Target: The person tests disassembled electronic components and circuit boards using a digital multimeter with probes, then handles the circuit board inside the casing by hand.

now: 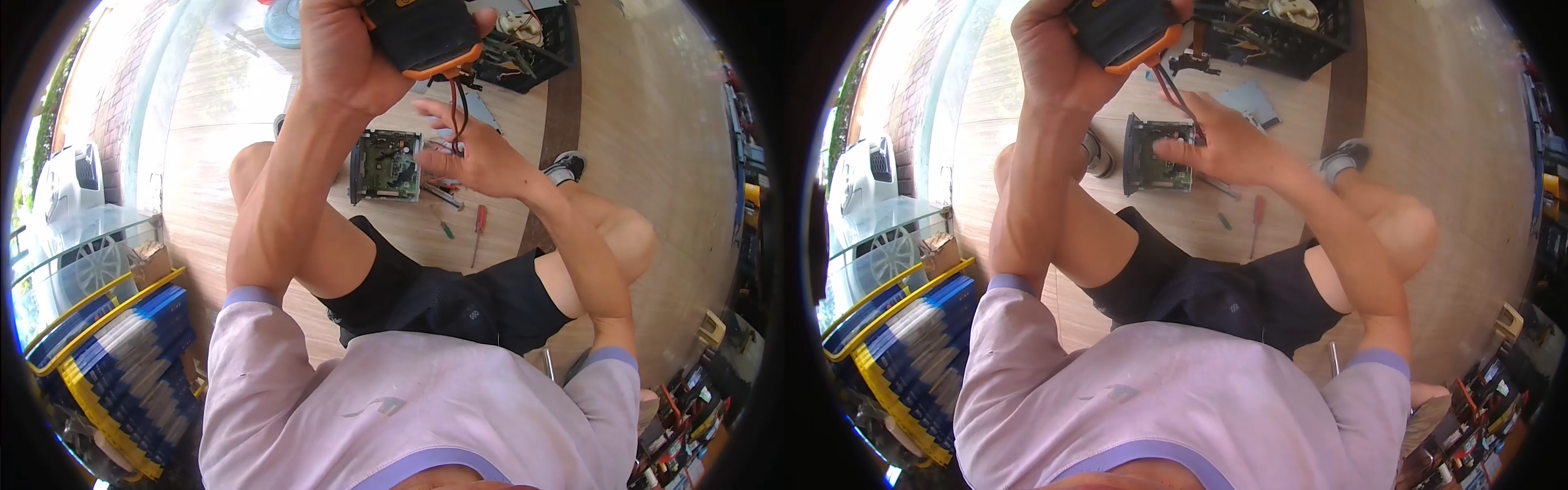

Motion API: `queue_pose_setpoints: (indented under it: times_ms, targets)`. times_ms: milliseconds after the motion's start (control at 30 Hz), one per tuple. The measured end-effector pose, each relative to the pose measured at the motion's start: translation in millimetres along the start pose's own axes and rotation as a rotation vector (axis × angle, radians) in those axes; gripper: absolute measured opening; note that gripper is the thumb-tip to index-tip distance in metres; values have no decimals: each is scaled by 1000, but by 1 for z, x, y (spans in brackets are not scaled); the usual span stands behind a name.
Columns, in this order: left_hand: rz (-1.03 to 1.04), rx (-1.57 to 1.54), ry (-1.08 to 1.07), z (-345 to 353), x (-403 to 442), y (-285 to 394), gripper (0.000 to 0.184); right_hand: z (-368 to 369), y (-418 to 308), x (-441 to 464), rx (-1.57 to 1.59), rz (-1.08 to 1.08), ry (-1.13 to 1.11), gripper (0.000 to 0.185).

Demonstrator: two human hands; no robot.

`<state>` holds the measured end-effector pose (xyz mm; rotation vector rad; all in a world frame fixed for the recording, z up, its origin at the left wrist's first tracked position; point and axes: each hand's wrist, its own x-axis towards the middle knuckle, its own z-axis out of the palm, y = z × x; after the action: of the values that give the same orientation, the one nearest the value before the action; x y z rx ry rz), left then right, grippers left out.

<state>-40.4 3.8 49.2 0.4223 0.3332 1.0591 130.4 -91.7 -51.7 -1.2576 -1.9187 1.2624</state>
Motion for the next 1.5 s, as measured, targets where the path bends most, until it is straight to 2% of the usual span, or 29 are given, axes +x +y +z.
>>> queue_pose_setpoints:
  times_ms: [67, 100, 167, 200, 233, 300, 367, 400, 467, 533, 567, 600, 633, 667, 700, 733, 800, 867, 933, 1033, 1133, 1200, 1267, 1333, 1400, 1467, 1500]
  targets:
    - [2, -19, -25, 1, 5, -3, 22, -8, 0, 11, 153, 195, -201, 37]
    - [32, -1, -100, -2, 11, -1, 22, -5, -2, 10, 235, 138, -166, 34]
    - [103, 35, -243, -9, 21, 11, 21, -7, 1, 9, 170, 172, -245, 33]
    - [81, -48, -260, -3, 20, 19, 22, -9, 3, 10, 137, 188, -288, 33]
    - [168, 69, -306, -10, 23, 31, 25, -12, 4, 9, 127, 244, -270, 33]
    - [268, 42, -284, -18, 25, 55, 24, -21, 5, 6, 102, 362, -228, 32]
    - [358, 76, -265, -38, 28, 85, 19, -35, 18, 4, 135, 323, -175, 33]
    - [481, 132, -187, -45, 29, 98, 19, -43, 26, 2, 149, 304, -147, 33]
    - [416, 123, -286, -68, 32, 126, 19, -59, 40, -6, 157, 309, -30, 35]
    - [428, 68, -146, -59, 21, 129, 19, -78, 41, -17, 107, 372, 62, 36]
    - [508, 191, 34, -50, 12, 121, 18, -87, 48, -23, 135, 430, 98, 35]
    - [597, 180, 270, -39, 15, 121, 20, -95, 55, -29, 84, 444, 109, 35]
    - [461, 68, -138, -78, 13, 137, 23, -102, 61, -36, 34, 456, 120, 35]
    - [315, -44, -545, -121, 9, 161, 48, -110, 70, -43, -16, 466, 133, 34]
    - [310, -36, -514, -127, 6, 169, 45, -119, 89, -51, -118, 449, 103, 32]
    - [312, -16, -582, -124, 1, 170, 45, -126, 91, -57, -200, 501, 89, 31]
    - [367, -7, -323, -123, -10, 183, 37, -137, 95, -69, -358, 603, 65, 30]
    - [473, 37, -290, -152, -14, 207, 39, -149, 117, -83, -392, 535, 110, 30]
    - [486, 58, -203, -159, -22, 218, 38, -160, 129, -94, -447, 502, 151, 31]
    - [495, 66, -86, -170, -32, 235, 33, -187, 137, -109, -573, 575, 170, 31]
    - [486, 52, -50, -179, -48, 248, 29, -218, 135, -121, -835, 630, 158, 30]
    - [482, 26, -62, -185, -54, 254, 27, -252, 156, -137, -886, 629, 160, 28]
    - [507, 5, -79, -190, -60, 257, 24, -291, 179, -162, -977, 699, 256, 29]
    - [541, -14, -56, -188, -66, 256, 22, -327, 179, -191, -996, 596, 336, 29]
    - [561, 2, -75, -184, -67, 253, 22, -334, 161, -210, -1202, 627, 542, 27]
    - [537, 87, -193, -180, -68, 244, 24, -336, 133, -220, -931, 705, 571, 27]
    - [529, 133, -264, -175, -69, 238, 25, -341, 130, -230, -970, 656, 509, 26]
